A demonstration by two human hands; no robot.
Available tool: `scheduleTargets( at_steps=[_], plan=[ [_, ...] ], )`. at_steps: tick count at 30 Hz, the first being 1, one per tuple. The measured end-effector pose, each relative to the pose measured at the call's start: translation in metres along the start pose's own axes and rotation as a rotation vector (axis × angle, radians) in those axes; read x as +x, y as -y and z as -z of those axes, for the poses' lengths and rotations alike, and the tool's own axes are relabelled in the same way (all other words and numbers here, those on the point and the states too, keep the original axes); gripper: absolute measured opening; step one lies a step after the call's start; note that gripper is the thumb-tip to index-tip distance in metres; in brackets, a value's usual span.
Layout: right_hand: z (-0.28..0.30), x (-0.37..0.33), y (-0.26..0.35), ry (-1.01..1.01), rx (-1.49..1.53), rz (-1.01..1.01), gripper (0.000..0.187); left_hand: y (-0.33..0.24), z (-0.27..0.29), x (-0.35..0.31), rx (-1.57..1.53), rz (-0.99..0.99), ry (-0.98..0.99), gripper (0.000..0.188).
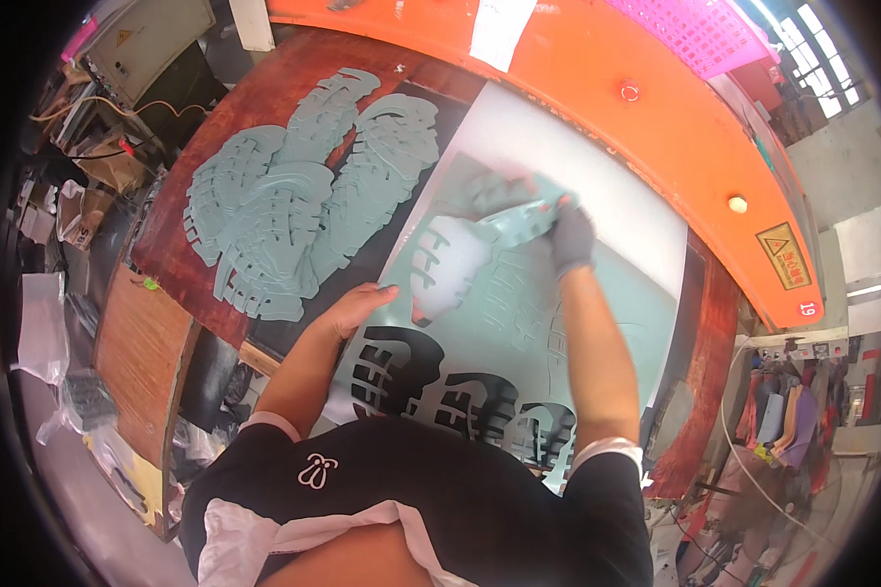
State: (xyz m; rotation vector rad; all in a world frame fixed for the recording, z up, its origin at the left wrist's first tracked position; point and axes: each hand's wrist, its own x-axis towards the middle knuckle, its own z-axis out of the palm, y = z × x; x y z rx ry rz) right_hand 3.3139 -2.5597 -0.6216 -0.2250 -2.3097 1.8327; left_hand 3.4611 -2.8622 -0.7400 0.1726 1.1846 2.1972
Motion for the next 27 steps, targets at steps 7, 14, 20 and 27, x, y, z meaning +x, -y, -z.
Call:
scheduleTargets(
  at_steps=[7,14,20,27],
  plan=[
    [0.056,0.091,0.095,-0.296,0.004,0.111,0.037,-0.003,-0.001,0.000,0.093,-0.035,0.040,0.037],
    [0.115,0.037,0.170,-0.124,-0.033,0.543,0.029,-0.009,-0.005,0.002,0.033,-0.016,0.027,0.038],
    [0.125,-0.036,0.127,-0.094,-0.134,0.262,0.029,-0.026,-0.021,-0.008,0.747,-0.060,-0.352,0.036],
    [0.143,-0.042,0.118,-0.090,-0.118,0.216,0.027,-0.003,-0.116,-0.053,0.822,-0.489,-0.384,0.028]
  ],
)
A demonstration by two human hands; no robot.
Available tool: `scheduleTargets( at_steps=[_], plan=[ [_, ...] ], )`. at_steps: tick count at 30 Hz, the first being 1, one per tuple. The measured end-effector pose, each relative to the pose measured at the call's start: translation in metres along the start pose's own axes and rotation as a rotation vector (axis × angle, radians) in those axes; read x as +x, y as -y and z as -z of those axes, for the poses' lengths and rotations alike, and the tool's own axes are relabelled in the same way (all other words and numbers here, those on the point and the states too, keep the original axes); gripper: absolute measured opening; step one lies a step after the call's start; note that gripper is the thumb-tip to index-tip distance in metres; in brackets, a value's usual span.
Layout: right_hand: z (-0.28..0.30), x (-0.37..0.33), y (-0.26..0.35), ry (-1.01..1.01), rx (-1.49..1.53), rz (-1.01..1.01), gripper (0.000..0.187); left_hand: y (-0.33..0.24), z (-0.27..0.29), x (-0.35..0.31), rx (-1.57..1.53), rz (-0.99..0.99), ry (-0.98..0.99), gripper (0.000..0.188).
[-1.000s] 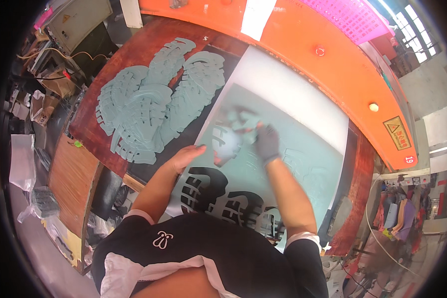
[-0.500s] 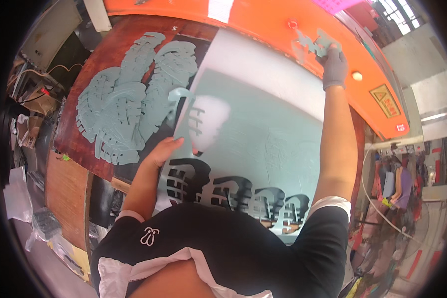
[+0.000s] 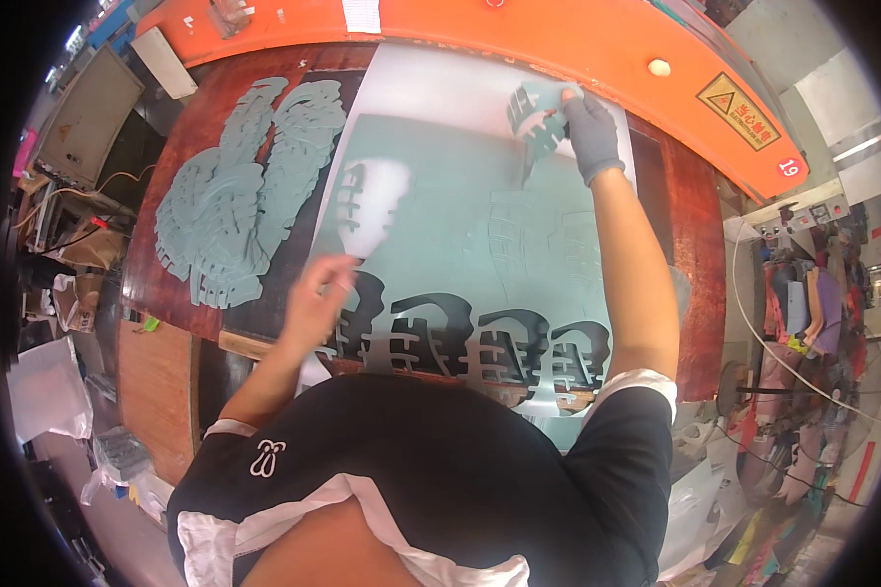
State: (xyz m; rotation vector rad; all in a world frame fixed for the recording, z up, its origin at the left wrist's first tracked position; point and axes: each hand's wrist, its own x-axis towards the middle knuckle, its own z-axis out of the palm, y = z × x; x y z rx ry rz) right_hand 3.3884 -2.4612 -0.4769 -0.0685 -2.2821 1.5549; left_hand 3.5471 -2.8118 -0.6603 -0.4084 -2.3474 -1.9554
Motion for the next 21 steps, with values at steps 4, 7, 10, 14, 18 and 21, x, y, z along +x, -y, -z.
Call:
scheduleTargets(
  at_steps=[4,7,10,14,18,21],
  plan=[
    [-0.003,-0.012,0.011,0.083,-0.184,0.327,0.031,0.001,-0.069,-0.008,-0.999,0.790,0.512,0.049],
    [-0.036,-0.055,-0.023,0.169,-0.642,0.704,0.030,0.025,-0.102,0.009,-1.396,1.042,0.491,0.040],
    [-0.072,-0.121,-0.073,0.696,-0.374,0.447,0.017,0.042,-0.125,0.017,-1.614,0.917,0.461,0.031],
    [-0.076,-0.163,-0.106,0.539,-0.409,0.835,0.020,0.047,-0.132,0.021,-1.605,0.832,0.457,0.028],
    [-0.062,-0.161,-0.113,0.631,-0.414,0.740,0.027,0.038,-0.131,0.024,-1.396,0.657,0.507,0.039],
    [-0.065,-0.146,-0.126,0.666,-0.437,0.529,0.040,0.028,-0.124,0.028,-1.184,0.518,0.597,0.062]
  ],
)
